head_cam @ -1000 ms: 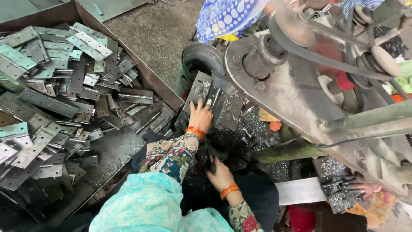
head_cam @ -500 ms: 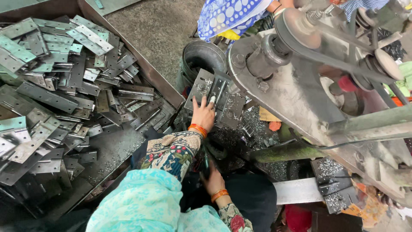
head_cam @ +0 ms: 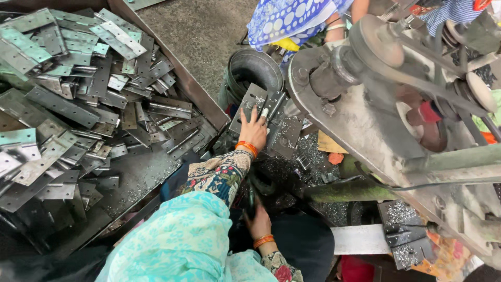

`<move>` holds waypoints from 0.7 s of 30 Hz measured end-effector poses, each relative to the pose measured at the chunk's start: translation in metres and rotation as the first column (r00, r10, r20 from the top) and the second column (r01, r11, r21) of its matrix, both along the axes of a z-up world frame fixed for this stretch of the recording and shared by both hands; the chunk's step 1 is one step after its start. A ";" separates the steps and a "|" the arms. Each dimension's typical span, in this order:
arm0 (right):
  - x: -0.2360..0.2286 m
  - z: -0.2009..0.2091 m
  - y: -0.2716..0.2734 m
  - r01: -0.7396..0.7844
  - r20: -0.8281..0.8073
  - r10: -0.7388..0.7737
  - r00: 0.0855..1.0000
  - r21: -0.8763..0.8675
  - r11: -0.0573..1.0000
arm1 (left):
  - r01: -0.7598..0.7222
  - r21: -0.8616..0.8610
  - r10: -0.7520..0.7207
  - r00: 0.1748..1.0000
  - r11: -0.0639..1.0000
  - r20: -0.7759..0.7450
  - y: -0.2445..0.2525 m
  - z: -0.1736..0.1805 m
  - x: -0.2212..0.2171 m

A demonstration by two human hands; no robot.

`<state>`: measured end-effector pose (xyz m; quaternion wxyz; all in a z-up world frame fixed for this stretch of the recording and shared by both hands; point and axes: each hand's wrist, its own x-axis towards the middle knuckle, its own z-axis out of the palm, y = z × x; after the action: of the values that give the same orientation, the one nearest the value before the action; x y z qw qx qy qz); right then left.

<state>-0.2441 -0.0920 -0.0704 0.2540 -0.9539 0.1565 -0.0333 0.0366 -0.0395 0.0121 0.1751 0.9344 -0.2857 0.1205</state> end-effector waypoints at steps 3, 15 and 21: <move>-0.005 -0.020 -0.005 0.031 -0.106 -0.034 0.994 -0.024 0.999 | 0.011 -0.019 -0.011 1.000 1.000 -0.001 0.013 0.008 -0.007; 0.059 0.124 -0.005 -0.123 -0.450 0.036 0.892 -0.167 0.978 | -0.284 0.029 0.284 0.937 0.958 -0.203 0.184 -0.080 0.064; 0.059 0.126 0.001 -0.088 -0.425 0.028 0.905 -0.123 0.989 | -0.285 0.140 0.297 0.952 0.948 -0.074 0.223 -0.127 0.082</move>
<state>-0.1852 -0.0909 0.0554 0.1480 -0.9581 0.1765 0.1704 0.1187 0.1830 -0.1152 0.1086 0.9802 -0.1434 0.0822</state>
